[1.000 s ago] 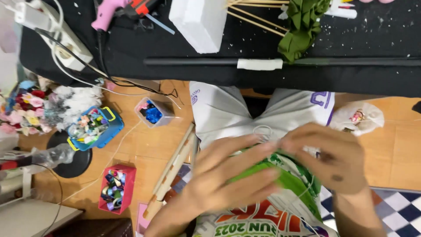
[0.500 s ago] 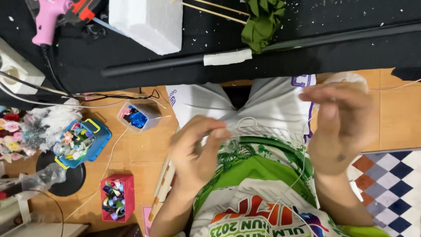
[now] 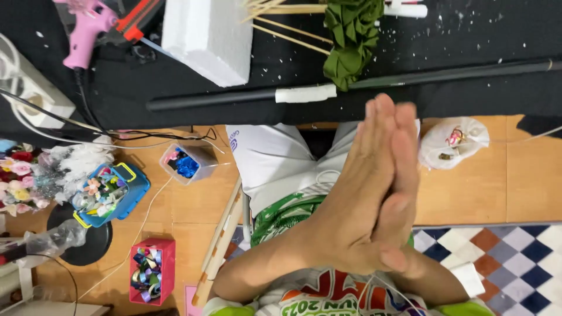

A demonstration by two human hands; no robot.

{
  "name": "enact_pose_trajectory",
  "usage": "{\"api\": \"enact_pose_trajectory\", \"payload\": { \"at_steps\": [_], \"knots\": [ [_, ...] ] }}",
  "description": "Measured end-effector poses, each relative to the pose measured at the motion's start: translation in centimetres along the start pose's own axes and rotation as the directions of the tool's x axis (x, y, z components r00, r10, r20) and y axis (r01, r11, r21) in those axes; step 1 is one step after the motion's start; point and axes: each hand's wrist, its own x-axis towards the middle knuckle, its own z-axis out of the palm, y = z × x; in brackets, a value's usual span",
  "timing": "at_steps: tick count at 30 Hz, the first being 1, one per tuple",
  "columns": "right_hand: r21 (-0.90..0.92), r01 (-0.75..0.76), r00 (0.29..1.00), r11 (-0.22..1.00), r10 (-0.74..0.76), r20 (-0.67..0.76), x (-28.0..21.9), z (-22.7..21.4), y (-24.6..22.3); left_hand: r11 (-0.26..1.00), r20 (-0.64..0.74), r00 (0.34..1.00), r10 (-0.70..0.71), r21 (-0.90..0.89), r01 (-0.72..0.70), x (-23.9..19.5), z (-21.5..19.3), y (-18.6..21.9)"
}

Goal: Securing white foam to a black rod using tape and trimming the excess with a utility knife at a design station.

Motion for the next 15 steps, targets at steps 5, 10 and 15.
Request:
{"api": "enact_pose_trajectory", "payload": {
  "at_steps": [5,10,15],
  "knots": [
    [0.195,-0.080,0.997,0.977,0.078,0.018,0.6,-2.6,-1.2,0.994,-0.101,0.989,0.106,0.021,-0.104,-0.2,0.9,-0.3],
    [0.374,-0.162,0.987,0.913,0.142,0.079,2.3,-6.8,-1.0,0.925,0.278,0.958,0.074,0.340,-0.170,-1.8,2.7,-1.6],
    [0.110,-0.234,0.970,0.966,0.240,-0.045,0.1,-5.5,-0.1,0.976,-0.170,0.976,0.138,0.189,-0.105,-2.5,1.4,-2.1]
  ]
}}
